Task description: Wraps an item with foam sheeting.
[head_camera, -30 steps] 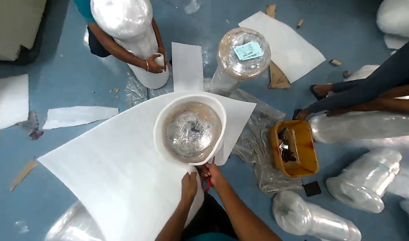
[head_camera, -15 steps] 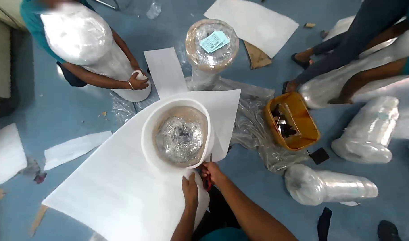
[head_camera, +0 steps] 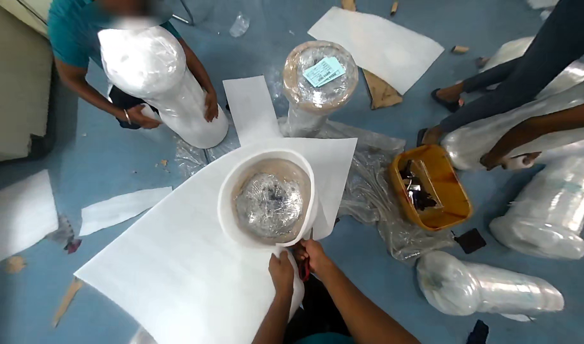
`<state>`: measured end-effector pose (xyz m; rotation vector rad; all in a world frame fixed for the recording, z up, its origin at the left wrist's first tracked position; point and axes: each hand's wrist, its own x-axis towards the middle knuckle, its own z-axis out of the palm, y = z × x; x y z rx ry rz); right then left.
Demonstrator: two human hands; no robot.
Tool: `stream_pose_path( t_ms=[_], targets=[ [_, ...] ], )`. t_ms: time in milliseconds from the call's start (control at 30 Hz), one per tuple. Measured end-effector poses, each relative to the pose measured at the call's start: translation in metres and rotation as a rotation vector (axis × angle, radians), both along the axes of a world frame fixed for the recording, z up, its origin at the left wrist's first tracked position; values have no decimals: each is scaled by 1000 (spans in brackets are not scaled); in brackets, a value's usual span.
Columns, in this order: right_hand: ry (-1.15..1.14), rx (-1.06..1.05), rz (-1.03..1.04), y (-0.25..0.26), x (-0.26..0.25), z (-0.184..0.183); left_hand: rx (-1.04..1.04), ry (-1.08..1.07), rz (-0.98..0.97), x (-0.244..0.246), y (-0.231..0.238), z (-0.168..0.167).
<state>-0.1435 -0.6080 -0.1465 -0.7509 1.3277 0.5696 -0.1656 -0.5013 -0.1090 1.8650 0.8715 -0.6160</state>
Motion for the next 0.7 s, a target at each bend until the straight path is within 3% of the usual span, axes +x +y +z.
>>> stream_pose_path(
  t_ms=[467, 700],
  targets=[
    [-6, -43, -12, 4, -3, -3, 89, 99, -144, 2, 0, 8],
    [-39, 11, -230, -7, -14, 2, 119, 104, -249, -8, 42, 16]
  ],
)
